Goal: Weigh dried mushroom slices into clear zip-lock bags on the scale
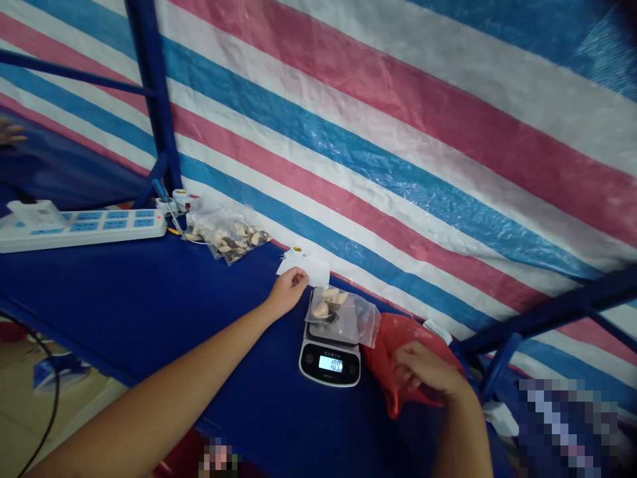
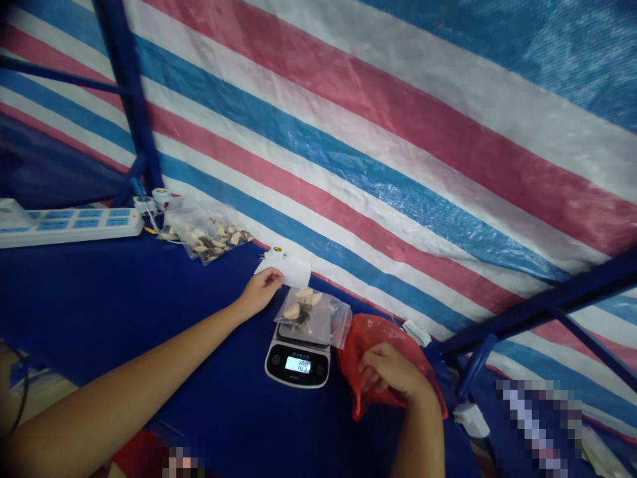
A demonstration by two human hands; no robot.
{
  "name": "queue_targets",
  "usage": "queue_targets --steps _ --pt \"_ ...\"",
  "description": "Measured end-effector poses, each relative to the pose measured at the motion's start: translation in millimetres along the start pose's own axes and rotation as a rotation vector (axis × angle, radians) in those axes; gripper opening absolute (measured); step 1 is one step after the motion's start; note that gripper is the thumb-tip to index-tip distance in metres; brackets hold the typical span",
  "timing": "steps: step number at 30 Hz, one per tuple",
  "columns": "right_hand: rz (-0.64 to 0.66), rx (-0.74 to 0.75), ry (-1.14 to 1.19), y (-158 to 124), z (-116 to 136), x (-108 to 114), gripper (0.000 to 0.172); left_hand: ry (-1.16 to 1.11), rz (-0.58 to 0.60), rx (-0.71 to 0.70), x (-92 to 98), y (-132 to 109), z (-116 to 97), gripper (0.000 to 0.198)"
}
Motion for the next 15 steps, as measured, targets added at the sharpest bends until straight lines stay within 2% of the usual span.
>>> queue_targets --steps 2,4,7,9,11,13,14,15 --pt "-0.079 -0.017 -0.182 0 -4 12 0.015 0.007 0.010 -0.002 -1.3 0 0 0.017" --pt "-0.193 0.028 -0.317 4 3 26 0.019 0.014 0.015 -0.004 -2.0 1 2 0.017" --pt "-0.432 0.089 -0.449 4 14 52 0.037 0.013 0.016 0.001 -2.4 2 5 0.018" --pt "-0.565 0.054 -0.558 0 13 66 0.046 0.010 0.021 0.001 -3.0 2 6 0.019" --pt "-0.584 -0.062 -0.657 -2 -1 72 0.037 0.006 0.026 0.001 -3.6 2 6 0.018" --pt "-0.497 -0.186 -0.691 -2 -22 70 0.016 0.004 0.032 0.004 -4.5 2 5 0.018" --pt "-0.449 -0.224 -0.683 -1 -32 68 0.016 0.008 0.035 0.006 -4.9 1 4 0.017" --pt "-0.424 -0.234 -0.666 0 -39 66 0.027 0.013 0.038 0.007 -5.3 1 4 0.017"
Point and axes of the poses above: each hand's wrist, its own y-axis towards the middle knuckle, its own x-axis out of the back of the hand, z = x × y, the point moved 10 cm from there along y, towards the middle knuckle, and after that the axes turned 13 degrees about -y, right-handed, at the moved point
